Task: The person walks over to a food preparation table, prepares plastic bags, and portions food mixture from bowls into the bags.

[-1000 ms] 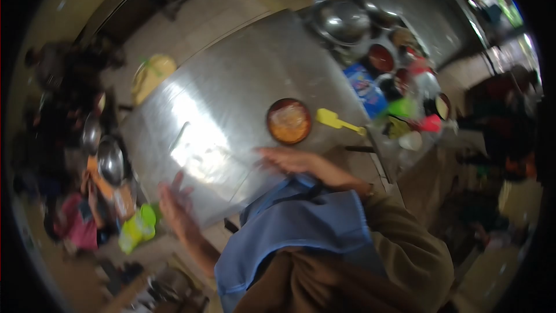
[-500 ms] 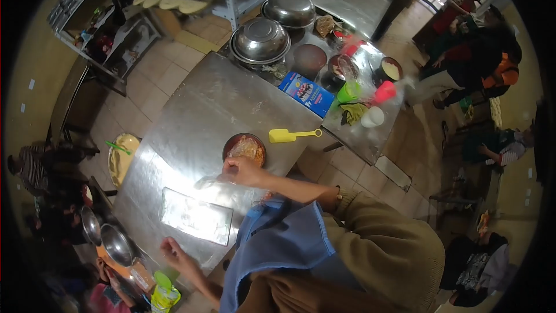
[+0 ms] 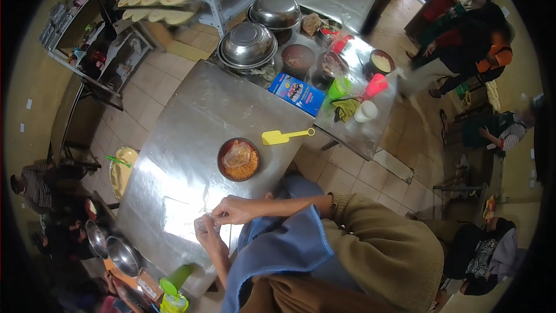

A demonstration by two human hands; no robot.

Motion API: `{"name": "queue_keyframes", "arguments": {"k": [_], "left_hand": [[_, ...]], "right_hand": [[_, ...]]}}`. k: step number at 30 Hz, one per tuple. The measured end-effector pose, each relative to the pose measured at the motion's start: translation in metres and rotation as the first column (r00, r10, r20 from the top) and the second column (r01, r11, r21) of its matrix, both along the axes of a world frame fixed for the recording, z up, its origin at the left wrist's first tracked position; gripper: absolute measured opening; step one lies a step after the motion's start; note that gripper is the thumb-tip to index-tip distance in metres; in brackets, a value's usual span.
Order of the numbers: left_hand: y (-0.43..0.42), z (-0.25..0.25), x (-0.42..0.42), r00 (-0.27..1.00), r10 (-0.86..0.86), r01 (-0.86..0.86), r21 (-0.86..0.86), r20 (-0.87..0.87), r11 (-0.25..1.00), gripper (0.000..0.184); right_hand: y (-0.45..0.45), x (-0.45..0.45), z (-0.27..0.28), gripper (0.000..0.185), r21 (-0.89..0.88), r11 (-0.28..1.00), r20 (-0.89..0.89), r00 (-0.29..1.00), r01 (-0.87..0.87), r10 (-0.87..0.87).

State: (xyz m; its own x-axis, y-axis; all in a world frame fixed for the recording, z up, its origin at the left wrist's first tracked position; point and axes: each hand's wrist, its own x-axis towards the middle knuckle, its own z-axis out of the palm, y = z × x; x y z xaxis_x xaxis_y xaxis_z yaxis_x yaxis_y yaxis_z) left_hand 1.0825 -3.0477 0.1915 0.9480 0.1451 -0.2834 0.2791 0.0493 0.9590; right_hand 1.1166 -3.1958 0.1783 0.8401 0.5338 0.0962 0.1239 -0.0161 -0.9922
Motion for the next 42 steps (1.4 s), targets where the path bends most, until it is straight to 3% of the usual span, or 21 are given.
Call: {"name": "queue_keyframes", "arguments": {"k": [2, 4, 6, 9, 11, 12, 15, 16, 19, 21, 23, 26, 29, 33, 34, 37, 38, 39, 40, 41, 42], "left_hand": [[0.004, -0.002, -0.001, 1.0, -0.02, 0.018, 0.079, 0.021, 0.997, 0.025], [0.005, -0.001, -0.002, 0.998, -0.046, 0.039, 0.182, 0.032, 0.982, 0.029], [0.003, 0.0, -0.001, 0.999, 0.034, -0.039, 0.147, 0.041, 0.988, 0.031], [-0.003, 0.013, -0.006, 0.999, 0.037, -0.037, 0.026, 0.023, 0.999, 0.022], [-0.009, 0.023, -0.011, 1.0, -0.006, 0.007, -0.081, 0.007, 0.997, 0.024], [0.003, 0.011, -0.012, 0.989, -0.147, 0.148, -0.042, 0.034, 0.988, 0.036], [-0.007, 0.013, -0.014, 0.989, -0.146, 0.144, 0.133, 0.01, 0.981, 0.037], [-0.002, 0.007, -0.012, 0.994, -0.106, 0.106, 0.02, -0.01, 0.994, 0.037], [0.004, -0.003, -0.011, 1.0, -0.02, 0.019, -0.023, -0.016, 1.0, 0.026], [0.018, -0.011, -0.009, 1.0, -0.023, 0.023, 0.058, -0.001, 0.998, 0.022], [0.024, -0.013, -0.01, 1.0, -0.007, 0.006, 0.066, 0.012, 0.998, 0.02], [0.023, -0.01, -0.014, 0.999, 0.009, -0.008, 0.028, -0.046, 1.0, 0.018], [0.016, 0.002, -0.013, 0.944, 0.03, -0.184, -0.446, -0.329, 0.876, 0.018], [0.009, 0.007, -0.014, 0.929, 0.057, -0.323, -0.727, -0.365, 0.606, 0.021], [0.01, 0.003, -0.011, 0.945, -0.03, -0.269, -0.825, -0.326, 0.498, 0.018], [0.009, -0.002, -0.003, 0.903, -0.011, -0.362, -0.773, -0.431, 0.521, 0.018], [0.016, -0.01, -0.003, 0.966, -0.185, -0.097, -0.916, -0.181, 0.389, 0.017], [0.02, -0.013, -0.005, 0.972, -0.136, -0.121, -0.902, -0.193, 0.414, 0.017], [0.015, -0.005, -0.002, 0.975, -0.078, -0.153, -0.885, -0.207, 0.44, 0.018], [0.013, 0.002, 0.0, 0.975, -0.007, -0.193, -0.864, -0.221, 0.465, 0.019], [0.017, -0.001, 0.002, 0.987, -0.026, -0.132, -0.895, -0.158, 0.427, 0.023]], "right_hand": [[-0.003, 0.0, -0.006, 0.022, 0.032, 0.996, -0.049, 0.995, -0.08, 0.082], [-0.007, -0.002, -0.006, 0.022, 0.183, 0.965, -0.198, 0.954, -0.19, 0.225], [-0.013, -0.003, -0.002, 0.023, 0.326, 0.911, -0.323, 0.876, -0.252, 0.358], [-0.017, -0.004, 0.007, 0.022, 0.364, 0.925, -0.457, 0.845, -0.107, 0.278], [-0.013, -0.003, 0.003, 0.021, 0.214, 0.977, -0.423, 0.902, 0.007, 0.086], [-0.012, -0.003, 0.002, 0.02, 0.157, 0.987, -0.355, 0.935, 0.045, 0.014], [-0.008, -0.004, -0.004, 0.018, 0.063, 0.994, -0.194, 0.978, 0.094, -0.08], [-0.009, -0.005, 0.0, 0.018, 0.076, 0.994, -0.227, 0.972, 0.081, -0.061], [-0.009, -0.007, 0.0, 0.017, 0.258, 0.96, -0.463, 0.886, 0.107, 0.026], [-0.015, -0.008, -0.004, 0.017, 0.409, 0.9, -0.574, 0.81, 0.154, 0.122], [-0.028, -0.005, 0.007, 0.017, 0.488, 0.81, -0.722, 0.672, 0.326, 0.165], [-0.026, -0.007, -0.001, 0.016, 0.562, 0.709, -0.756, 0.612, 0.426, 0.231], [-0.024, -0.005, -0.006, 0.015, 0.682, 0.599, -0.703, 0.6, 0.42, 0.381], [-0.026, -0.001, -0.023, 0.014, 0.69, 0.599, -0.711, 0.538, 0.407, 0.453], [-0.022, 0.0, -0.024, 0.015, 0.625, 0.643, -0.771, 0.481, 0.443, 0.418], [-0.022, 0.0, -0.025, 0.02, 0.514, 0.708, -0.821, 0.517, 0.485, 0.242], [-0.023, 0.002, -0.026, 0.025, 0.441, 0.77, -0.789, 0.609, 0.462, 0.087], [-0.026, 0.004, -0.027, 0.03, 0.275, 0.843, -0.768, 0.633, 0.463, -0.097], [-0.033, 0.005, -0.021, 0.031, 0.205, 0.87, -0.608, 0.755, 0.448, -0.246], [-0.032, 0.014, -0.04, 0.03, 0.11, 0.836, -0.162, 0.839, 0.538, -0.519], [-0.042, 0.015, -0.018, 0.023, 0.132, 0.84, -0.107, 0.85, 0.526, -0.516]]}}
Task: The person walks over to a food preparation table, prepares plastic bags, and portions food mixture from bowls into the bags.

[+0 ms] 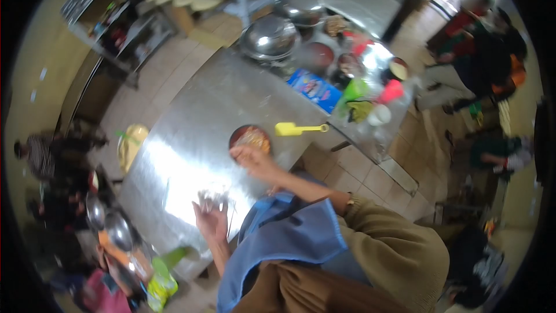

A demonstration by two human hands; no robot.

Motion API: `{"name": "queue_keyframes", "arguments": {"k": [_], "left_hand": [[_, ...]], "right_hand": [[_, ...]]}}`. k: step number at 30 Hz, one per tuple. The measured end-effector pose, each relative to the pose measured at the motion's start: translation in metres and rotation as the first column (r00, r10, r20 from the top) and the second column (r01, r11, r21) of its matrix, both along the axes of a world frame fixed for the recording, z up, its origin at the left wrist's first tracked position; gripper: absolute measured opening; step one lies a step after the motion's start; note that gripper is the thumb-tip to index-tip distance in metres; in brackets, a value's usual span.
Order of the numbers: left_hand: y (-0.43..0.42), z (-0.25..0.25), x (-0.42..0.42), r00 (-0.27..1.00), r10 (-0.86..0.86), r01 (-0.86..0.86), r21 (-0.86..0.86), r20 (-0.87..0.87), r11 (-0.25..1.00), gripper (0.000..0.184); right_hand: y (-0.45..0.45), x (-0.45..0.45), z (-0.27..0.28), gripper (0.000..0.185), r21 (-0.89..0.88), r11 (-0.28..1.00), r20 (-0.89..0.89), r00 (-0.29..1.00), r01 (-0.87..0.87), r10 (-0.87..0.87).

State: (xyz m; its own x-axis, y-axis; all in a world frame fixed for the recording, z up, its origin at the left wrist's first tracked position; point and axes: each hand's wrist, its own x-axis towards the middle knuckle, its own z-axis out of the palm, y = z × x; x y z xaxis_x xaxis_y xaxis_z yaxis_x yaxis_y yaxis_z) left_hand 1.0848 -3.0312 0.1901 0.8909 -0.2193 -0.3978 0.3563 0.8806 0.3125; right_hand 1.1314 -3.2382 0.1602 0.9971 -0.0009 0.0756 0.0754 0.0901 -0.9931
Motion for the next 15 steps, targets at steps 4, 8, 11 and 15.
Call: {"name": "queue_keyframes", "arguments": {"k": [4, 8, 11, 15], "left_hand": [[-0.012, 0.015, 0.006, 0.996, 0.074, -0.087, 0.329, 0.051, 0.94, 0.051], [-0.025, 0.017, 0.013, 0.985, -0.075, -0.02, 0.533, 0.157, 0.846, 0.076], [-0.04, 0.027, 0.014, 0.985, -0.032, -0.07, 0.567, 0.168, 0.821, 0.065], [-0.022, 0.001, 0.006, 0.976, -0.164, -0.038, 0.852, 0.143, 0.521, 0.044]], "right_hand": [[-0.004, -0.009, 0.059, 0.022, -0.099, 0.959, 0.007, 0.964, -0.265, 0.267], [0.025, -0.009, 0.049, 0.023, -0.471, 0.873, 0.372, 0.868, -0.131, 0.331], [0.027, -0.006, 0.043, 0.031, -0.637, 0.729, 0.138, 0.893, -0.251, 0.428], [0.026, 0.0, 0.05, 0.045, -0.758, 0.562, -0.116, 0.916, -0.331, 0.384]]}}
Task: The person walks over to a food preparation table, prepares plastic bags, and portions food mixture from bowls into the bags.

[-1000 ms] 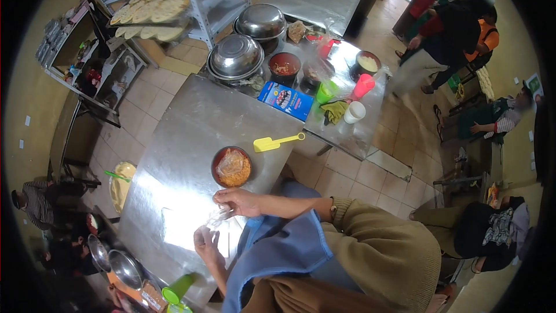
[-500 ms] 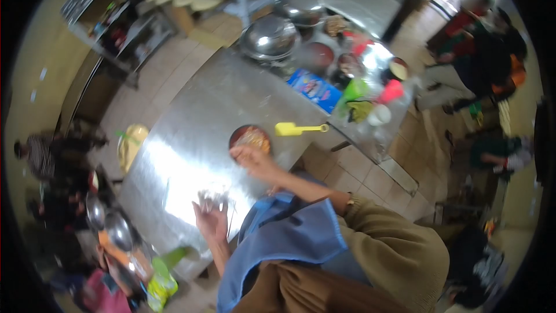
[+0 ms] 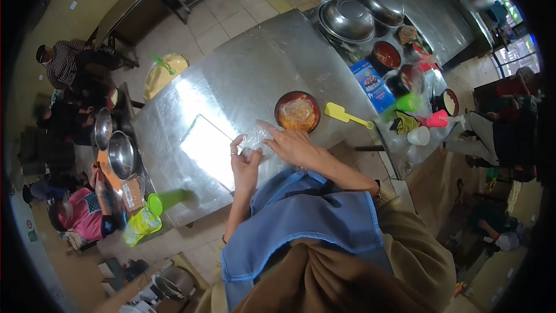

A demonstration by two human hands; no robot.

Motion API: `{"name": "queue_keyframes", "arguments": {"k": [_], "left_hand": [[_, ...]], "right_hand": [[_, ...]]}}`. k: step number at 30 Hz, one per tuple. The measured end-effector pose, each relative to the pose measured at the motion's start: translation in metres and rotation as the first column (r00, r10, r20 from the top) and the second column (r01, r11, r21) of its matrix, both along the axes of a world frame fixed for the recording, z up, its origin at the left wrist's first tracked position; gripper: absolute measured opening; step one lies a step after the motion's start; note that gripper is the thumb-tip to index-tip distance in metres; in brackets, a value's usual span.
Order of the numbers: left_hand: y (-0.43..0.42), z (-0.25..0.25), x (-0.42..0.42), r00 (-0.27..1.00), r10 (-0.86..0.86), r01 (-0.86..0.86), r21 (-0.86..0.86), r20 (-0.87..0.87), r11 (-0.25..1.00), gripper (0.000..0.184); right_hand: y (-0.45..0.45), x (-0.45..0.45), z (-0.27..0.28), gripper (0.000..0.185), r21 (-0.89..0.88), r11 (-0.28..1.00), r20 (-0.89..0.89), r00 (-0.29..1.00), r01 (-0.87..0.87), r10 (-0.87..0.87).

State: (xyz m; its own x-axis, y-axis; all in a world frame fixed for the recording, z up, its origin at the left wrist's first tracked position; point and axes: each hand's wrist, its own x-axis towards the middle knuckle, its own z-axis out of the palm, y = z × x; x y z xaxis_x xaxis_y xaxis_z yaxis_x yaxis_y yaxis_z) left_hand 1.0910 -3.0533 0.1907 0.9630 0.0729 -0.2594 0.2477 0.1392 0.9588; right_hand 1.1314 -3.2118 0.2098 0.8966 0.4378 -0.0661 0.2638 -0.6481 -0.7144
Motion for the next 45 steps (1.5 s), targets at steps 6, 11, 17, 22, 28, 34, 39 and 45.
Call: {"name": "queue_keyframes", "arguments": {"k": [6, 11, 17, 22, 28, 34, 39, 45], "left_hand": [[0.025, -0.012, -0.002, 0.989, 0.097, -0.118, 0.212, 0.109, 0.97, 0.009], [0.064, -0.021, -0.007, 0.996, 0.077, -0.085, 0.359, 0.037, 0.93, 0.005], [0.054, -0.003, -0.007, 0.98, -0.12, 0.053, 0.37, 0.161, 0.928, 0.029], [0.053, -0.007, -0.007, 0.907, -0.413, 0.388, 0.223, 0.077, 0.894, 0.02], [0.036, -0.002, 0.0, 0.926, -0.372, 0.378, 0.163, -0.068, 0.911, 0.023], [0.019, -0.02, 0.028, 0.954, -0.288, 0.301, 0.226, -0.089, 0.927, 0.027], [-0.01, -0.03, 0.045, 0.927, -0.356, 0.371, 0.169, -0.115, 0.913, 0.029], [-0.043, -0.047, 0.056, 0.951, -0.304, 0.307, 0.253, -0.051, 0.917, 0.034]], "right_hand": [[-0.004, -0.007, -0.05, 0.046, 0.261, 0.941, 0.012, 0.975, -0.216, 0.22], [-0.059, 0.016, -0.005, 0.028, 0.536, 0.83, -0.578, 0.785, 0.157, 0.224], [-0.078, 0.056, -0.085, 0.02, -0.042, 0.974, 0.191, 0.958, 0.224, -0.212], [-0.047, 0.059, -0.122, 0.025, -0.338, 0.918, 0.183, 0.971, 0.206, -0.15], [-0.055, 0.066, -0.129, 0.018, -0.109, 0.952, 0.302, 0.922, 0.285, -0.241], [-0.092, 0.068, -0.082, 0.02, 0.368, 0.722, -0.671, 0.705, 0.586, -0.23], [-0.094, 0.053, -0.066, 0.023, 0.54, 0.415, -0.803, 0.596, 0.732, -0.006], [-0.091, 0.04, -0.096, 0.031, 0.6, 0.359, -0.76, 0.649, 0.715, -0.023]]}}
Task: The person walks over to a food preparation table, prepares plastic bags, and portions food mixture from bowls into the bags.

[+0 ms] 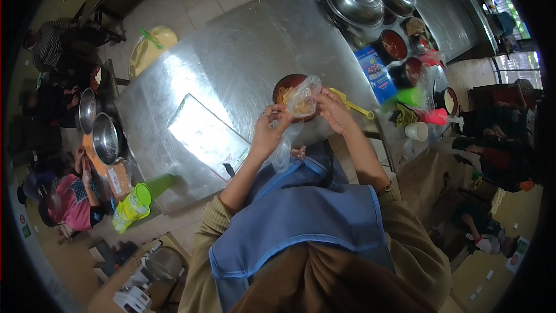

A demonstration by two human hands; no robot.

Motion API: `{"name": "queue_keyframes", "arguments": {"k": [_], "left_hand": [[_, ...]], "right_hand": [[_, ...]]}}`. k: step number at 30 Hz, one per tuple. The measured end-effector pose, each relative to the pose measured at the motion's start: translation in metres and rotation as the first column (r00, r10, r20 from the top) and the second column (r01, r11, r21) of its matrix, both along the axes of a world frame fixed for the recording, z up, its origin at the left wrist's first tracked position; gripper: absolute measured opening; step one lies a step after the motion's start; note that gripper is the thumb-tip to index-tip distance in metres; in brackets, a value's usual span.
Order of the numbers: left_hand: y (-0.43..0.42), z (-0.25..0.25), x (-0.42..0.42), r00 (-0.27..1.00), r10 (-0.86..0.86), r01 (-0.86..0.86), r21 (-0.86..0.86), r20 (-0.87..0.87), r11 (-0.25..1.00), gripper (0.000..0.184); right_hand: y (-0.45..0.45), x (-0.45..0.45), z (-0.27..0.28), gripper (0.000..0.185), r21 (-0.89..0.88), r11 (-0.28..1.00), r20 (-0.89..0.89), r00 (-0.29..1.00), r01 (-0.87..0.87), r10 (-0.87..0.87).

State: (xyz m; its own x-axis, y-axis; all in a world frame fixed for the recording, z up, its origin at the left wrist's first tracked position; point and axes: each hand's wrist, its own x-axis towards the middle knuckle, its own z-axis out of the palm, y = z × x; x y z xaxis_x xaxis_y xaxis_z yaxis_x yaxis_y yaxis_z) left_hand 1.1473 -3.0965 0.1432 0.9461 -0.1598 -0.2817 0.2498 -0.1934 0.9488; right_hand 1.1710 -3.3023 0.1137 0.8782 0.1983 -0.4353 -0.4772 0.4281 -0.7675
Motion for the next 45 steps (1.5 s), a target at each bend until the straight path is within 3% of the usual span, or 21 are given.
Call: {"name": "queue_keyframes", "arguments": {"k": [2, 6, 7, 9, 12, 15, 18, 21, 24, 27, 30, 33, 36, 39, 42, 45], "left_hand": [[-0.01, -0.01, 0.004, 0.992, 0.028, -0.033, 0.039, 0.127, 0.999, 0.031], [-0.017, -0.016, 0.008, 0.983, 0.035, -0.075, 0.219, 0.18, 0.973, 0.025], [-0.018, -0.014, 0.008, 0.98, 0.032, -0.087, 0.279, 0.196, 0.956, 0.024], [-0.018, -0.011, 0.008, 0.973, 0.025, -0.109, 0.357, 0.23, 0.928, 0.023], [-0.018, -0.003, 0.007, 0.966, 0.018, -0.123, 0.401, 0.257, 0.908, 0.023], [-0.02, 0.003, 0.008, 0.961, -0.019, -0.104, 0.426, 0.274, 0.899, 0.023], [-0.024, 0.007, 0.005, 0.937, -0.088, -0.08, 0.453, 0.338, 0.888, 0.02], [-0.027, 0.014, -0.001, 0.924, -0.151, -0.045, 0.493, 0.352, 0.869, 0.017], [-0.029, 0.015, -0.005, 0.912, -0.213, -0.015, 0.547, 0.351, 0.837, 0.017], [-0.033, 0.014, -0.008, 0.896, -0.262, 0.0, 0.591, 0.358, 0.807, 0.017], [-0.037, 0.01, -0.009, 0.869, -0.281, -0.022, 0.598, 0.408, 0.801, 0.018], [-0.04, 0.012, -0.008, 0.846, -0.274, -0.044, 0.573, 0.457, 0.819, 0.018], [-0.042, 0.01, -0.008, 0.846, -0.272, -0.048, 0.572, 0.459, 0.819, 0.018], [-0.042, 0.001, -0.009, 0.854, -0.287, -0.027, 0.588, 0.433, 0.808, 0.018], [-0.041, -0.002, -0.008, 0.859, -0.294, -0.003, 0.579, 0.418, 0.815, 0.017], [-0.042, 0.003, -0.008, 0.858, -0.284, -0.012, 0.569, 0.428, 0.822, 0.017]], "right_hand": [[0.006, -0.006, 0.003, 0.031, -0.037, 0.999, 0.015, 1.0, 0.008, -0.008], [0.007, -0.011, 0.01, 0.03, -0.154, 0.987, 0.017, 0.998, -0.049, 0.052], [0.01, -0.012, 0.012, 0.027, -0.334, 0.938, 0.153, 0.987, 0.089, -0.039], [0.018, -0.016, 0.016, 0.023, -0.585, 0.708, 0.448, 0.885, 0.396, -0.126], [0.013, -0.022, 0.043, 0.024, -0.657, 0.565, 0.564, 0.823, 0.499, -0.069], [0.014, -0.034, 0.05, 0.022, -0.75, 0.617, 0.431, 0.883, 0.238, 0.183], [0.026, -0.031, 0.027, 0.019, -0.698, 0.677, 0.443, 0.884, 0.234, 0.15], [0.02, -0.021, 0.018, 0.015, -0.33, 0.944, 0.069, 0.997, -0.011, 0.036], [0.017, -0.016, 0.014, 0.013, -0.119, 0.992, -0.044, 0.998, 0.03, -0.036], [0.041, -0.013, 0.027, 0.014, 0.121, 0.915, -0.11, 0.921, 0.385, -0.373], [0.041, -0.021, -0.006, 0.019, 0.233, 0.901, -0.07, 0.93, 0.367, -0.36], [0.042, -0.022, -0.015, 0.027, 0.201, 0.916, -0.177, 0.933, 0.347, -0.314], [0.037, -0.021, -0.021, 0.034, 0.232, 0.943, -0.123, 0.969, 0.238, -0.214], [0.038, -0.017, -0.026, 0.044, 0.377, 0.882, -0.094, 0.959, 0.282, -0.267], [0.041, -0.015, 0.003, 0.044, 0.436, 0.863, -0.013, 0.96, 0.256, -0.279], [0.042, -0.019, -0.003, 0.044, 0.282, 0.933, 0.043, 0.969, 0.222, -0.244]]}}
